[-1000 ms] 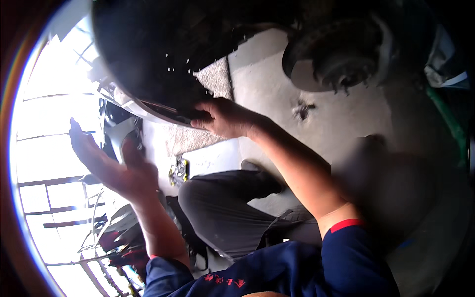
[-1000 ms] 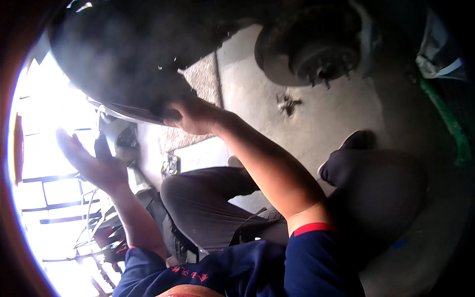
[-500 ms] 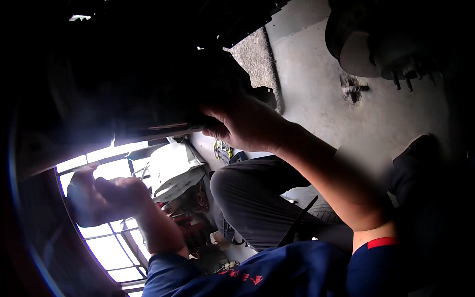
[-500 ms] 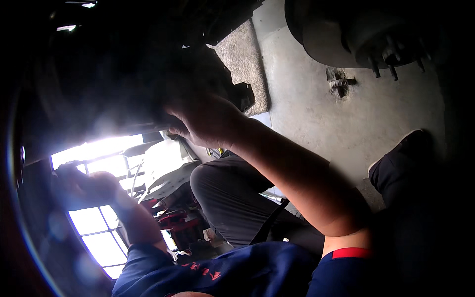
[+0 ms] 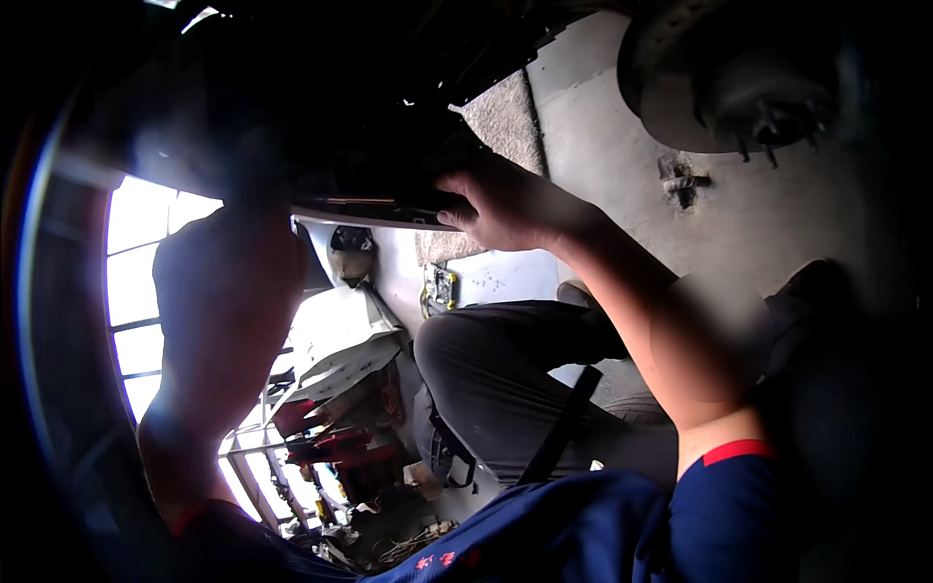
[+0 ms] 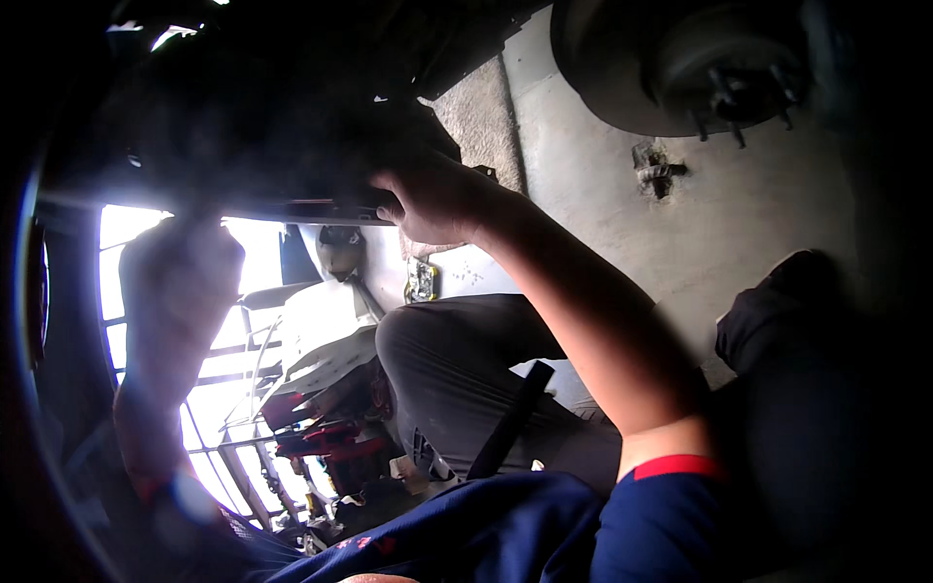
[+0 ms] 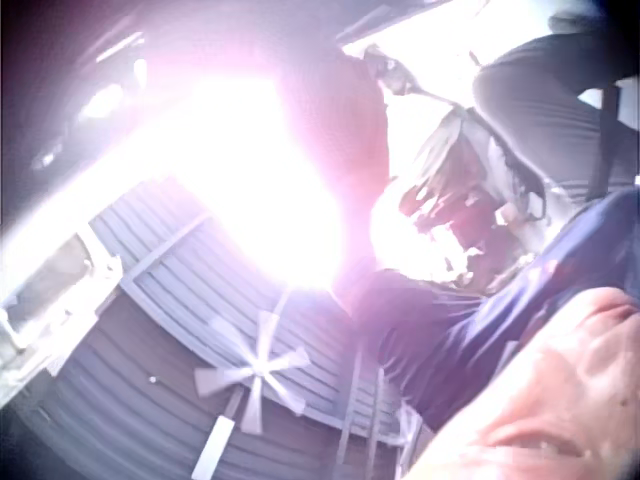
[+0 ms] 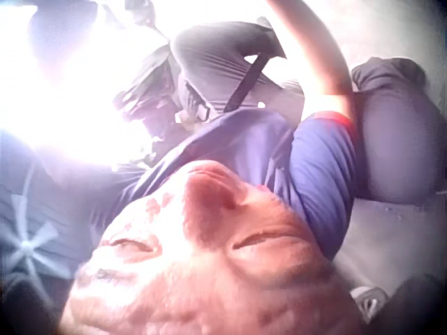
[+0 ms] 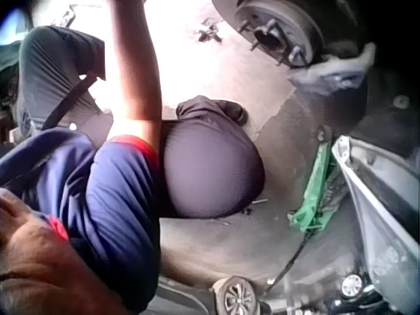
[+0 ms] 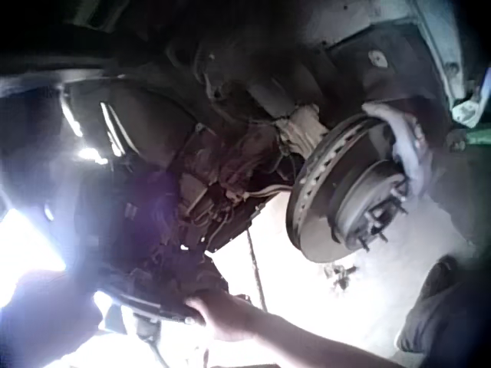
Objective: The person works on the lower body of a white car by hand, then moves to a work table to assemble a mechanical part by hand and with a liquid from a bottle.
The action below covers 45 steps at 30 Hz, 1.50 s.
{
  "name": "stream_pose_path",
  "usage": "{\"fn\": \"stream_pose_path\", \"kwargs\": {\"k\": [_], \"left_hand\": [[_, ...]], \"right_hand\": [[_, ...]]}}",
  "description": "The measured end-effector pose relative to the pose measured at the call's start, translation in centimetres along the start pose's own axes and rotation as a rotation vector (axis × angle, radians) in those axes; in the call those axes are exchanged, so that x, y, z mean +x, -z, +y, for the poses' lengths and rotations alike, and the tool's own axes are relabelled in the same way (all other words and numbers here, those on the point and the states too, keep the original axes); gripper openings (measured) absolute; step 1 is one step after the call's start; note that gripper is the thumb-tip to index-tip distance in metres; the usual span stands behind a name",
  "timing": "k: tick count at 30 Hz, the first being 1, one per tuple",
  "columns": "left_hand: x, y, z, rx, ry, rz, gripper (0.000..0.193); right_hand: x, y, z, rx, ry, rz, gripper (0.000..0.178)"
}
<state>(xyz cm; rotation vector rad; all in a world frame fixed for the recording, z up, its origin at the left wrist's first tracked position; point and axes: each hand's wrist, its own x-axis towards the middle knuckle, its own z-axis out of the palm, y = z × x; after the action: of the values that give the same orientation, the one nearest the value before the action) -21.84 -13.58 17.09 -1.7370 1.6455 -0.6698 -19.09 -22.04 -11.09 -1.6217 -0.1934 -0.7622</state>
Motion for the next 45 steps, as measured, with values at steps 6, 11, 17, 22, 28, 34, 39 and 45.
{"fn": "stream_pose_path", "kwargs": {"k": [6,11,17,22,28,34,39,45], "left_hand": [[0.4,-0.1,-0.2,0.002,-0.034,-0.006,0.008],[-1.0,-0.7,1.2,0.222,-0.003,-0.145,0.017],[-11.2,-6.2,2.6,-0.539,-0.541,0.065,0.016],[-20.9,-19.2,4.2,-1.065,-0.433,-0.067,0.034],[-28.3,-26.1,6.3,-1.392,-0.022,0.287,0.042],[-38.7,-28.4,4.0,-1.541,0.208,0.384,0.038],[-46.9,-27.1,4.2,-1.473,0.608,0.208,0.032],[-52.3,-21.1,-2.6,-1.693,1.140,-0.717,0.042]], "right_hand": [[-1.2,0.9,-3.4,-0.075,0.026,0.054,0.041],[-1.4,-0.4,-1.9,-0.080,-0.042,0.091,0.039],[-3.0,-2.0,5.6,-0.179,-0.375,0.041,0.030],[-14.5,-5.6,17.3,-0.045,-0.935,-0.110,0.022],[-21.5,-9.2,16.3,-0.088,-1.265,-0.674,0.018],[-7.5,-24.7,5.5,-0.277,-1.133,-0.871,0.018],[5.2,-34.9,-2.3,-0.334,-1.052,-1.092,0.019],[21.3,-40.7,-8.6,-0.531,-0.842,-1.367,0.021]]}}
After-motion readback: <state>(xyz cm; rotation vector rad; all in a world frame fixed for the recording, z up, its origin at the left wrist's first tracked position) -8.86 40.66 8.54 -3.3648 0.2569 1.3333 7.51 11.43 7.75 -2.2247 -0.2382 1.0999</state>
